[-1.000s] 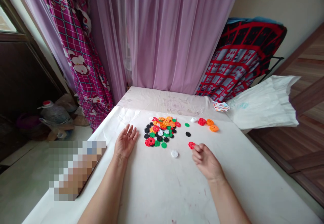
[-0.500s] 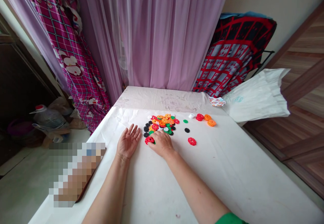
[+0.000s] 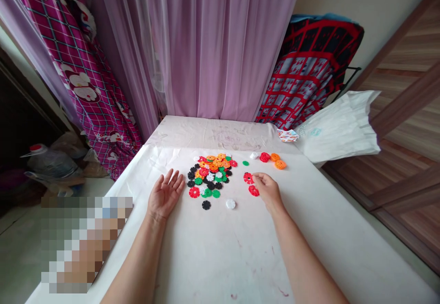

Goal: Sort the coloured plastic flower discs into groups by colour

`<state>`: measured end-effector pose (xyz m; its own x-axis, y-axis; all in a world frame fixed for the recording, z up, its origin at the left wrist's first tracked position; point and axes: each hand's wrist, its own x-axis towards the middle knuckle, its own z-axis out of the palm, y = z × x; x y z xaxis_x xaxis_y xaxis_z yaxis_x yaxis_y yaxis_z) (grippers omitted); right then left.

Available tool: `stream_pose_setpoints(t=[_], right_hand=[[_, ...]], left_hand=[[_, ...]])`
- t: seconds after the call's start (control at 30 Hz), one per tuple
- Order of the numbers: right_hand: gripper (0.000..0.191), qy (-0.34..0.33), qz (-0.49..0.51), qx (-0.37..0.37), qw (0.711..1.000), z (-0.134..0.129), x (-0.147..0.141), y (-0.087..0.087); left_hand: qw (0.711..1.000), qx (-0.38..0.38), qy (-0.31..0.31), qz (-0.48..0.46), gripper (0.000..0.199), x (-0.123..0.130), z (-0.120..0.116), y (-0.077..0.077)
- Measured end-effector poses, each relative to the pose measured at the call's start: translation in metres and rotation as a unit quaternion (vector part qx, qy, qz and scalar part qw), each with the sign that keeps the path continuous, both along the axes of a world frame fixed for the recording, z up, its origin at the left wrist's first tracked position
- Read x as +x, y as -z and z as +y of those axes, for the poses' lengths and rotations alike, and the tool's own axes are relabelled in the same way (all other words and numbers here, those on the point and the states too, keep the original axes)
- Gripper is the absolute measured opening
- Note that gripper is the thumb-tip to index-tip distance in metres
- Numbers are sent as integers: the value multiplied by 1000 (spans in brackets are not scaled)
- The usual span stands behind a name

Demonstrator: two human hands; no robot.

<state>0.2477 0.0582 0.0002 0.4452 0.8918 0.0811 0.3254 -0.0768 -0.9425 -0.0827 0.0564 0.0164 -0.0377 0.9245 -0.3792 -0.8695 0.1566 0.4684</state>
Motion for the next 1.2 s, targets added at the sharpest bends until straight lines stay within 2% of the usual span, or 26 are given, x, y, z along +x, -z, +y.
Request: stream_pose_setpoints(t=[0.07, 0.17, 0.5, 0.6, 0.73, 0.93, 1.2], right_hand=[[40, 38, 13, -9, 999, -5, 23, 7], [38, 33, -17, -19, 999, -14, 36, 15], [26, 13, -215, -33, 976, -22, 29, 18], [31, 13, -238, -24, 971, -22, 27, 17], [40, -31, -275, -15, 961, -27, 21, 14], [28, -49, -338, -5, 940, -30, 17, 14], [24, -58, -387, 12, 920, -31, 17, 18]], left_hand=[[1000, 2, -3, 4, 36, 0, 0, 0], [1000, 4, -5, 8, 39, 1, 0, 0], [1000, 0, -8, 28, 36, 2, 0, -2], [1000, -2, -8, 30, 35, 3, -1, -4], [1000, -5, -12, 26, 36, 3, -2, -6], [999, -2, 0, 32, 36, 1, -1, -4], [1000, -1, 5, 17, 40, 0, -1, -2]])
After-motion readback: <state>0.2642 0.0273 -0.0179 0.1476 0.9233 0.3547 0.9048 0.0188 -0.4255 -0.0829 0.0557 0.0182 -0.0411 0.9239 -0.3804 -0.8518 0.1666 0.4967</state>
